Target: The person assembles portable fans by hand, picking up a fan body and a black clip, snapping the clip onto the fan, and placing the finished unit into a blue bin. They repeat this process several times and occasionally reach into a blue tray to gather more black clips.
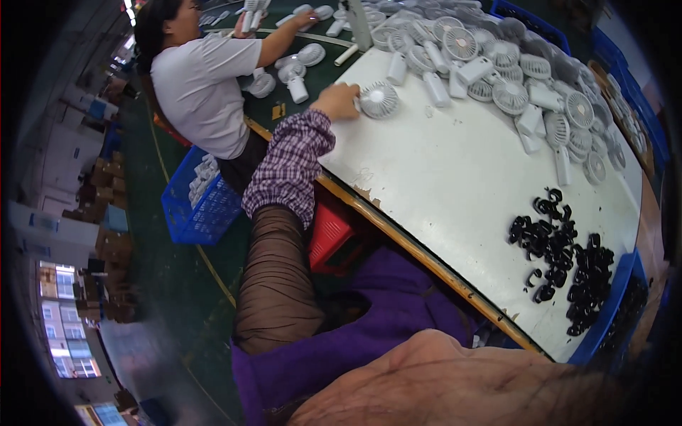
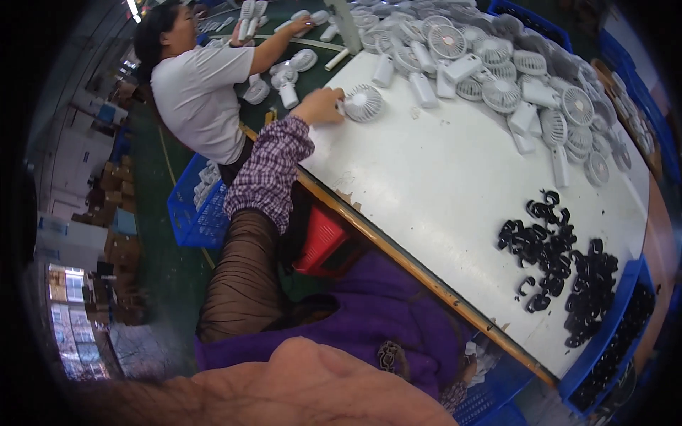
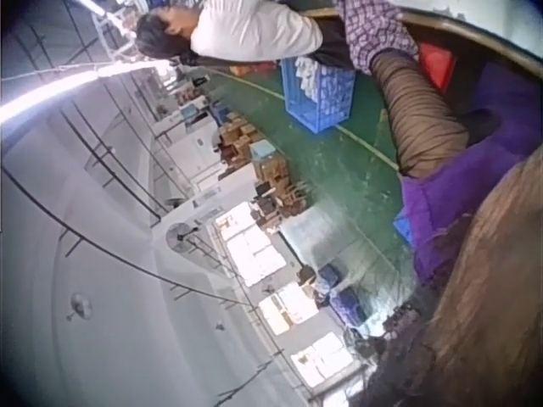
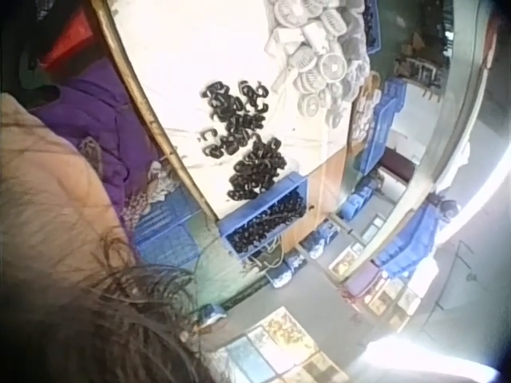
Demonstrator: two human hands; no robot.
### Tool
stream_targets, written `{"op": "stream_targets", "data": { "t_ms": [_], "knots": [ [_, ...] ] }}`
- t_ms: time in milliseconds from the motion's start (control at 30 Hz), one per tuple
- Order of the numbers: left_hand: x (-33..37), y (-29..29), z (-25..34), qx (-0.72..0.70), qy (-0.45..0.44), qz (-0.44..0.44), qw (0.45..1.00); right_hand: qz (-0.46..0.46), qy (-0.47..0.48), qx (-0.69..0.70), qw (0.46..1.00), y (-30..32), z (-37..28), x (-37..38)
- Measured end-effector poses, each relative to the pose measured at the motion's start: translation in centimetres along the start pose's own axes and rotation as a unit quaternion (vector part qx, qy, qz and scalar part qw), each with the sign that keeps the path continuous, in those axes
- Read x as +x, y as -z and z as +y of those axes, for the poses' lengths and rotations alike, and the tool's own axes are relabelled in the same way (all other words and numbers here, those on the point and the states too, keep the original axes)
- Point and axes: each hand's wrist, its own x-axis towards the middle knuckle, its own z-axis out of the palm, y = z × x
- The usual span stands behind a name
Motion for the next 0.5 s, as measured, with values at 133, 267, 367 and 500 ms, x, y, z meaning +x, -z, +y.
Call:
{"op": "stream_targets", "data": {
  "t_ms": [133,267,367,500],
  "knots": [
    [-2.7,-5.2,4.0,-0.193,-0.048,0.087,0.976,-0.121,0.118,-0.109,0.98,-1.5,-6.5,-8.1],
    [-8.7,-5.5,13.7,-0.308,-0.126,0.132,0.934,-0.312,0.301,-0.263,0.862,-2.2,-15.3,-18.2],
    [-13.7,-5.7,21.8,-0.377,-0.266,0.113,0.88,-0.407,0.561,-0.25,0.676,-8.3,-20.8,-22.0],
    [-17.8,-7.8,30.2,-0.419,-0.418,0.059,0.804,-0.257,0.504,-0.124,0.815,-18.0,-21.8,-24.2]
  ]
}}
